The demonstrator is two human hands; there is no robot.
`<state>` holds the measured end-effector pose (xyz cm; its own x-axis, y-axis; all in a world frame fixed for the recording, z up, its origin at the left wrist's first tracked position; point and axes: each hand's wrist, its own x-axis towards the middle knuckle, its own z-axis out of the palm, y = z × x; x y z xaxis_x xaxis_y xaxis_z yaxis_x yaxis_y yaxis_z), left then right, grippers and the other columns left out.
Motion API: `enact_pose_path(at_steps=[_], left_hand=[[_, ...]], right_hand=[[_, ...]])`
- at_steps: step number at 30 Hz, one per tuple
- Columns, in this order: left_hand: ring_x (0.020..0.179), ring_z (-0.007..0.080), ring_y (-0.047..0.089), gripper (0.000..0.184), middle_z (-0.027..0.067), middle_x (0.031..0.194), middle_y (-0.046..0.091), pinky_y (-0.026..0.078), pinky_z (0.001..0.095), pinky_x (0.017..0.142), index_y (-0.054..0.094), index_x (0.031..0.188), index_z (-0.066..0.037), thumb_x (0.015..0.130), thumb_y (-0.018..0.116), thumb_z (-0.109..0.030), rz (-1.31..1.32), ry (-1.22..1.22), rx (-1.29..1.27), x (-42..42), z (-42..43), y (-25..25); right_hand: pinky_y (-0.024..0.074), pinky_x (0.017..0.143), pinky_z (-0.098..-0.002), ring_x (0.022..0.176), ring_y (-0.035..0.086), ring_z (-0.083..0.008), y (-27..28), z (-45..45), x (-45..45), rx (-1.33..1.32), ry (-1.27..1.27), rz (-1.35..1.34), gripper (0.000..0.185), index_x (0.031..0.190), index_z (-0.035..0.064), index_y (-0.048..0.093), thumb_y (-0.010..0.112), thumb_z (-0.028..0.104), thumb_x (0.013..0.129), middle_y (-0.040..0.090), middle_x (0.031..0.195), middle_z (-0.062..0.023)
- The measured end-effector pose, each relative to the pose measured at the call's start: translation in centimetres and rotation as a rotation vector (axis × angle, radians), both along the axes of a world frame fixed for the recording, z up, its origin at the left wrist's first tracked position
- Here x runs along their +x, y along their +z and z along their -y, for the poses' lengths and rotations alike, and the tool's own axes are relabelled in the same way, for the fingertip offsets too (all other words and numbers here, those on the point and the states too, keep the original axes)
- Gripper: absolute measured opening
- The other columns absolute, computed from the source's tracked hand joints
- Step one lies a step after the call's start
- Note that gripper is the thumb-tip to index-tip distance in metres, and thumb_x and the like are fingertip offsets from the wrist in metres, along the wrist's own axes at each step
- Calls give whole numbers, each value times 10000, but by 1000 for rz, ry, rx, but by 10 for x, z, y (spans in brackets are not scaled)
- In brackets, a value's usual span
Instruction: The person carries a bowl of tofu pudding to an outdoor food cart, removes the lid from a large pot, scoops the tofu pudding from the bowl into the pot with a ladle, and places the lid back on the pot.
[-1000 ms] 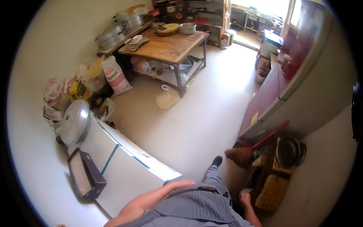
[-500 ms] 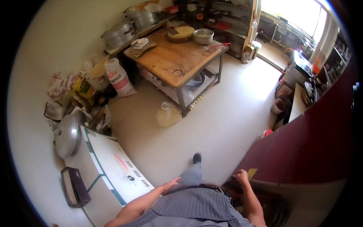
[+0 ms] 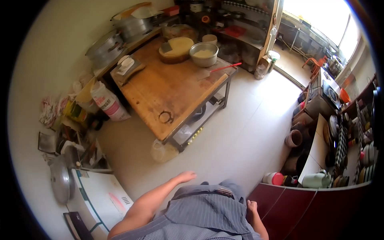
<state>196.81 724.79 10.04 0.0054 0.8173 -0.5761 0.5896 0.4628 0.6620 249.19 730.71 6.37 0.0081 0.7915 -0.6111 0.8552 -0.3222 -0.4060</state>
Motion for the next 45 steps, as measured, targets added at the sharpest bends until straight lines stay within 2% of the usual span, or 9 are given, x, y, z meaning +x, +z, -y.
enact_pose_path(at_steps=[6,8,10,14,18,26,36,43,45], left_hand=[[985,227,681,474,119,1143,687,550,350,834,611,1273,-11,985,571,-385,288,307,-70,-13,-221,31],[976,211,685,463,102,1139,678,556,332,814,595,1295,-31,996,573,-383,404,488,-162,-17,-293,43],[983,208,686,451,104,1134,670,559,330,808,561,1314,-56,1010,564,-389,613,675,-145,-28,-359,51],[1044,270,666,466,170,1154,655,550,375,891,534,1295,8,1018,540,-366,831,911,76,-55,-465,86],[1176,312,602,538,207,1296,581,523,408,992,458,1371,27,1050,440,-404,1058,1027,211,-134,-573,82],[1192,346,585,1173,272,1349,522,515,387,1021,49,1510,143,859,722,-564,1362,1398,317,-292,-730,60],[1023,373,631,511,196,1279,586,570,496,904,451,1405,15,943,514,-194,1224,1539,572,-339,-766,-31],[1021,394,625,363,244,1222,590,589,484,862,496,1252,58,920,550,-79,1256,1772,581,-283,-767,48],[1006,385,636,343,236,1205,603,594,477,859,509,1226,60,918,555,-83,1240,1831,567,-272,-754,73]], right_hand=[[478,492,-377,547,595,-182,-15,-155,-4,-253,-398,-219,212,784,-41,695,605,96,919,630,631,-99],[485,497,-380,553,603,-199,0,-227,-13,-204,-41,-117,140,856,-46,711,608,43,891,641,654,-104],[509,486,-372,567,648,-223,-108,-302,17,-128,-18,-184,124,881,-45,717,613,19,861,676,686,-121],[526,488,-362,492,625,-198,15,-487,-55,-111,85,-121,287,606,32,643,526,139,845,621,540,-120],[568,536,-346,628,647,-189,48,-621,-101,-35,-137,-283,152,992,-16,683,608,92,916,663,759,-108],[570,557,-377,552,676,-219,41,-677,-162,46,-117,-203,251,1011,21,703,556,194,905,686,687,-124],[575,739,-425,808,722,-310,34,-621,-184,-323,-255,-71,295,1009,2,744,634,212,834,737,894,-207],[545,525,-372,597,678,-256,17,-720,-167,28,266,-211,230,969,-33,746,652,151,868,724,818,-154],[528,481,-354,554,662,-243,33,-755,-175,-82,42,-291,213,971,-29,731,622,137,893,707,784,-143]])
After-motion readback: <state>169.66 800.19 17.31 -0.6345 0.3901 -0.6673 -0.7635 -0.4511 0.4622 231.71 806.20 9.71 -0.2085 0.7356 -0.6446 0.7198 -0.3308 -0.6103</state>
